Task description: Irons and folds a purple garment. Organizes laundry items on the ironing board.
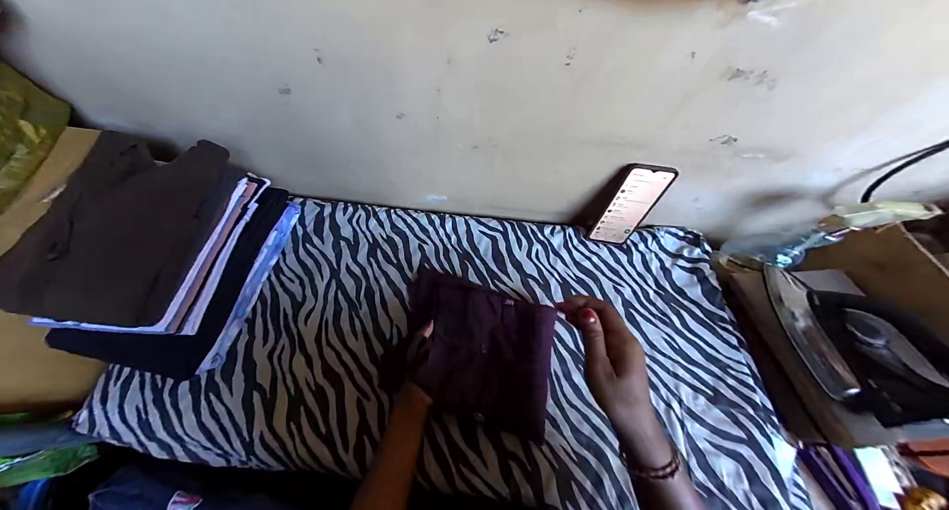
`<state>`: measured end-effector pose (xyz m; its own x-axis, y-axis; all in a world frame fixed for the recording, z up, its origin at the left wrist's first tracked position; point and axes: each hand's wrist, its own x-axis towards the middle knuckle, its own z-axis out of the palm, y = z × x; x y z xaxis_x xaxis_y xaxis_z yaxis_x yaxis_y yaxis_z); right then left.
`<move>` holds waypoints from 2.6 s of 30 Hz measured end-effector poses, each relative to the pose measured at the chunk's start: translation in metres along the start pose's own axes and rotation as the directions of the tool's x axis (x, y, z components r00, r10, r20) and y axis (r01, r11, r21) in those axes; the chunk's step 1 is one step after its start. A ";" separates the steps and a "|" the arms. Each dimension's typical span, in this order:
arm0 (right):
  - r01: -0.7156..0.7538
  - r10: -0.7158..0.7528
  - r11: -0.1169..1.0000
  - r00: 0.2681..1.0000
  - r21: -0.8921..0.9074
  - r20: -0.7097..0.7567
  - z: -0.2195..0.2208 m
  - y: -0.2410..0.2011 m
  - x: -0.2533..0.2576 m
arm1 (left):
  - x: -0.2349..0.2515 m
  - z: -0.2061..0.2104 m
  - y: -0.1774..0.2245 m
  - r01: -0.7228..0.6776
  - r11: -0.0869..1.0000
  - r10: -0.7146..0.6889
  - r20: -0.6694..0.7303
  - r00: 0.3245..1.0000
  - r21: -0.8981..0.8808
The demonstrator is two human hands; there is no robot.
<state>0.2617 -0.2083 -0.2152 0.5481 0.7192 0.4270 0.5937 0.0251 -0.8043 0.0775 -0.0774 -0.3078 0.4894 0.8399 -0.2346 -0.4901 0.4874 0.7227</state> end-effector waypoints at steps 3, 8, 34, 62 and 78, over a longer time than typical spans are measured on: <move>0.114 -0.102 0.935 0.993 -0.336 0.051 0.018 0.013 -0.011 | 0.006 0.004 0.005 0.092 0.990 -0.099 -0.053 0.994 -0.110; 0.116 0.012 0.701 0.985 -0.704 0.174 0.091 0.089 -0.051 | 0.028 -0.017 0.025 -0.087 0.962 0.045 0.163 0.986 0.258; 0.374 -0.231 0.904 0.833 -0.205 0.503 -0.045 -0.079 0.034 | -0.028 0.118 0.039 0.255 0.953 -0.203 0.273 0.940 -0.167; -0.565 0.633 0.375 0.735 -0.735 -0.242 -0.337 0.133 0.032 | -0.045 -0.001 -0.042 -0.704 -0.125 0.120 0.715 0.689 0.700; -0.720 0.878 0.220 0.440 -0.658 -0.188 -0.016 -0.038 -0.050 | 0.048 0.050 -0.030 -0.504 0.224 0.000 0.517 0.856 0.834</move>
<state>0.2213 -0.2557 -0.1998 0.8734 0.2078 -0.4404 0.1236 -0.9693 -0.2123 0.1521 -0.0640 -0.3084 0.7917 0.5955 0.1359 0.2453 -0.5137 0.8221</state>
